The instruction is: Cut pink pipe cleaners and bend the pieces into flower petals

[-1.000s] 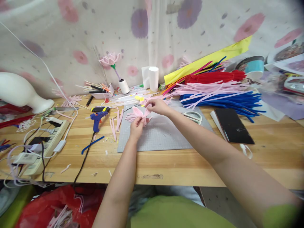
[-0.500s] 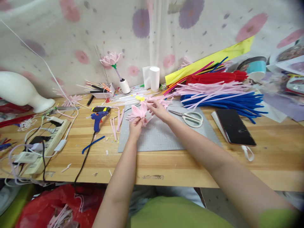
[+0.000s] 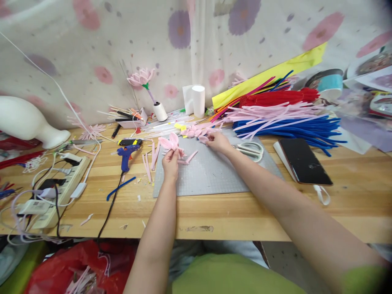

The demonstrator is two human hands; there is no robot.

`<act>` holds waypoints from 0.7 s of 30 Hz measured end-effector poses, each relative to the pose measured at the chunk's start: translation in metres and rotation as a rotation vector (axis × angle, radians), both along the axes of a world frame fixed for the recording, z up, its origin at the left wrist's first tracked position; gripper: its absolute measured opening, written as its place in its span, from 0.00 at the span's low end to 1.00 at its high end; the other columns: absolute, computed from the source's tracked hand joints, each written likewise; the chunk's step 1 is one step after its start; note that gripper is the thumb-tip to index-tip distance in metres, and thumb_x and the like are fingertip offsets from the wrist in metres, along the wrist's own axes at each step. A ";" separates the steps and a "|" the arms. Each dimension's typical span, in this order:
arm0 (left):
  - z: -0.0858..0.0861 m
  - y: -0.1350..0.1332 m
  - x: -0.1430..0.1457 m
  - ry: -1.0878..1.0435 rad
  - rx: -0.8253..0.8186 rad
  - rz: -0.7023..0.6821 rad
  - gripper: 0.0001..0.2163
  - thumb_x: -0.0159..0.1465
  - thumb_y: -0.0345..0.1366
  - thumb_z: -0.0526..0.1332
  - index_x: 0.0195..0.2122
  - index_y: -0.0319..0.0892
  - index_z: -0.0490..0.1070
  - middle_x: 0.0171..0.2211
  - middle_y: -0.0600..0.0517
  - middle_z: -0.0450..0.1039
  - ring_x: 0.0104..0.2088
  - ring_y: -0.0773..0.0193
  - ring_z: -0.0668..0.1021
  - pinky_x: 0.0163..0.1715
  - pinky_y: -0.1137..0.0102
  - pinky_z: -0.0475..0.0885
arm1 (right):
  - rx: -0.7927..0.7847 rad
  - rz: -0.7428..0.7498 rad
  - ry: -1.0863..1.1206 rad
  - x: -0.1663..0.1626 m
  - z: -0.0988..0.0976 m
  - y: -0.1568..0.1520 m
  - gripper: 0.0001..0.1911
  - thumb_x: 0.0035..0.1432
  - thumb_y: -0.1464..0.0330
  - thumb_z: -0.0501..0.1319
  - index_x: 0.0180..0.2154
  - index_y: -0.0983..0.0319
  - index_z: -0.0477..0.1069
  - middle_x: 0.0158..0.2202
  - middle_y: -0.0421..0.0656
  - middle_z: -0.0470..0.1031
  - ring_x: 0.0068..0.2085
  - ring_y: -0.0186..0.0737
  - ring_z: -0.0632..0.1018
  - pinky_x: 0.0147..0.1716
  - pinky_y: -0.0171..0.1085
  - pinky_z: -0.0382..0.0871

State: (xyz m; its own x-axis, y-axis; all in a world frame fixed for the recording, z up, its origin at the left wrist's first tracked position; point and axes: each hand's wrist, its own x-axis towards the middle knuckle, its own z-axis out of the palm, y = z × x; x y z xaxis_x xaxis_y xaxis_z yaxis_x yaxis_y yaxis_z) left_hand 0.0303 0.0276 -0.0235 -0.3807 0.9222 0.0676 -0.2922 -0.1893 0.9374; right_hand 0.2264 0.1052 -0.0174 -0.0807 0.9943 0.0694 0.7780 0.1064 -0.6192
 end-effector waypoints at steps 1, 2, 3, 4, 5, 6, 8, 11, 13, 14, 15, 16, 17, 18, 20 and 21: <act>0.000 0.000 0.000 0.000 -0.002 0.002 0.12 0.46 0.40 0.68 0.29 0.38 0.76 0.28 0.52 0.76 0.25 0.69 0.76 0.31 0.72 0.73 | 0.016 0.042 0.028 -0.002 -0.001 0.000 0.15 0.48 0.58 0.62 0.31 0.63 0.75 0.31 0.44 0.75 0.32 0.37 0.72 0.32 0.35 0.64; 0.000 0.000 0.000 -0.003 -0.004 0.007 0.12 0.46 0.40 0.68 0.29 0.38 0.76 0.28 0.53 0.76 0.25 0.69 0.76 0.31 0.72 0.73 | 0.022 0.100 0.068 -0.002 -0.001 0.000 0.16 0.48 0.57 0.62 0.31 0.63 0.75 0.32 0.45 0.75 0.32 0.37 0.72 0.32 0.35 0.64; 0.000 0.000 0.000 -0.008 -0.004 0.011 0.12 0.46 0.40 0.69 0.29 0.38 0.76 0.27 0.53 0.76 0.25 0.70 0.76 0.31 0.72 0.73 | 0.021 0.166 0.112 -0.002 0.000 0.000 0.16 0.47 0.57 0.63 0.32 0.63 0.76 0.33 0.45 0.75 0.32 0.37 0.73 0.32 0.35 0.65; 0.001 0.000 0.000 -0.014 -0.004 0.014 0.12 0.46 0.40 0.69 0.29 0.38 0.76 0.26 0.54 0.75 0.25 0.70 0.76 0.30 0.72 0.72 | 0.018 0.220 0.153 -0.001 0.001 0.001 0.16 0.48 0.58 0.63 0.34 0.63 0.76 0.34 0.45 0.76 0.33 0.37 0.73 0.33 0.35 0.65; 0.002 0.000 0.000 -0.022 -0.003 0.018 0.12 0.46 0.40 0.69 0.30 0.39 0.76 0.25 0.54 0.75 0.24 0.70 0.76 0.30 0.72 0.72 | 0.027 0.239 0.188 0.002 0.002 0.001 0.15 0.49 0.60 0.63 0.36 0.63 0.75 0.36 0.45 0.76 0.33 0.37 0.73 0.34 0.36 0.66; 0.002 0.000 0.000 -0.031 -0.002 0.023 0.12 0.46 0.39 0.69 0.30 0.39 0.76 0.25 0.55 0.74 0.24 0.70 0.75 0.29 0.73 0.72 | 0.061 0.201 0.212 0.005 0.004 0.003 0.13 0.50 0.62 0.62 0.37 0.62 0.75 0.37 0.45 0.76 0.34 0.38 0.74 0.36 0.37 0.67; 0.004 0.000 -0.002 -0.057 -0.002 0.034 0.12 0.46 0.39 0.68 0.31 0.39 0.76 0.23 0.56 0.73 0.23 0.71 0.75 0.28 0.74 0.71 | 0.194 -0.011 0.227 0.014 0.009 0.006 0.12 0.55 0.67 0.57 0.40 0.62 0.74 0.41 0.47 0.74 0.39 0.41 0.74 0.42 0.41 0.67; 0.005 0.001 -0.003 -0.093 -0.011 0.057 0.12 0.47 0.39 0.68 0.31 0.39 0.76 0.23 0.56 0.72 0.23 0.72 0.74 0.29 0.74 0.71 | 0.350 -0.279 0.202 0.029 0.015 0.014 0.16 0.56 0.69 0.54 0.46 0.59 0.71 0.51 0.49 0.67 0.53 0.47 0.68 0.52 0.46 0.61; 0.005 0.002 -0.003 -0.107 -0.016 0.060 0.12 0.47 0.39 0.68 0.31 0.39 0.75 0.23 0.55 0.73 0.24 0.71 0.75 0.30 0.73 0.72 | 0.268 -0.270 0.180 0.036 0.018 0.019 0.17 0.54 0.69 0.57 0.47 0.57 0.69 0.51 0.48 0.67 0.53 0.49 0.68 0.53 0.47 0.60; 0.005 0.002 -0.002 -0.108 -0.019 0.055 0.12 0.46 0.39 0.68 0.31 0.39 0.75 0.24 0.55 0.73 0.25 0.70 0.76 0.31 0.72 0.72 | 0.197 -0.239 0.167 0.038 0.018 0.021 0.16 0.53 0.70 0.58 0.45 0.57 0.70 0.48 0.48 0.70 0.51 0.49 0.70 0.51 0.47 0.62; 0.005 0.002 -0.002 -0.105 -0.022 0.047 0.13 0.46 0.39 0.68 0.31 0.39 0.74 0.24 0.55 0.74 0.25 0.69 0.76 0.32 0.71 0.72 | 0.125 -0.204 0.155 0.038 0.018 0.022 0.14 0.52 0.71 0.59 0.42 0.58 0.71 0.43 0.47 0.72 0.47 0.48 0.73 0.49 0.47 0.63; 0.004 0.002 -0.001 -0.099 -0.027 0.035 0.13 0.46 0.40 0.69 0.31 0.38 0.74 0.25 0.54 0.74 0.26 0.68 0.77 0.32 0.71 0.72 | 0.068 -0.175 0.151 0.038 0.018 0.023 0.11 0.51 0.72 0.59 0.39 0.59 0.72 0.38 0.46 0.74 0.43 0.47 0.74 0.48 0.47 0.65; 0.004 0.002 -0.001 -0.090 -0.029 0.022 0.13 0.46 0.40 0.68 0.31 0.38 0.74 0.26 0.53 0.75 0.27 0.67 0.77 0.33 0.70 0.72 | 0.035 -0.163 0.162 0.038 0.019 0.024 0.08 0.51 0.72 0.60 0.35 0.59 0.72 0.33 0.45 0.74 0.39 0.46 0.75 0.46 0.46 0.65; 0.003 0.001 0.000 -0.079 -0.028 0.007 0.14 0.47 0.40 0.68 0.32 0.38 0.73 0.26 0.53 0.75 0.28 0.66 0.78 0.33 0.70 0.72 | 0.019 -0.168 0.201 0.037 0.021 0.023 0.06 0.50 0.73 0.60 0.33 0.60 0.72 0.29 0.43 0.73 0.37 0.44 0.75 0.45 0.46 0.66; 0.002 0.001 0.000 -0.060 -0.017 -0.025 0.14 0.47 0.41 0.68 0.32 0.38 0.73 0.28 0.51 0.76 0.29 0.65 0.79 0.33 0.69 0.73 | -0.034 -0.205 0.416 0.035 0.028 0.021 0.04 0.51 0.74 0.60 0.32 0.60 0.70 0.25 0.40 0.70 0.32 0.39 0.74 0.42 0.42 0.67; 0.002 0.000 0.000 -0.054 -0.010 -0.039 0.15 0.48 0.42 0.68 0.32 0.38 0.72 0.28 0.51 0.76 0.30 0.64 0.79 0.34 0.68 0.73 | -0.091 -0.216 0.574 0.035 0.033 0.020 0.05 0.52 0.74 0.60 0.33 0.61 0.69 0.24 0.39 0.69 0.29 0.35 0.73 0.40 0.40 0.68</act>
State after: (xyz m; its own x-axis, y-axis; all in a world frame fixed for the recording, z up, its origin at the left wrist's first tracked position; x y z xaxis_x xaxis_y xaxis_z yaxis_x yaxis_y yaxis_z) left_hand 0.0307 0.0281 -0.0217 -0.3475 0.9369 0.0386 -0.3489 -0.1674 0.9221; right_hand 0.2615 0.1253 0.0160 0.1478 0.9880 -0.0440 0.3164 -0.0894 -0.9444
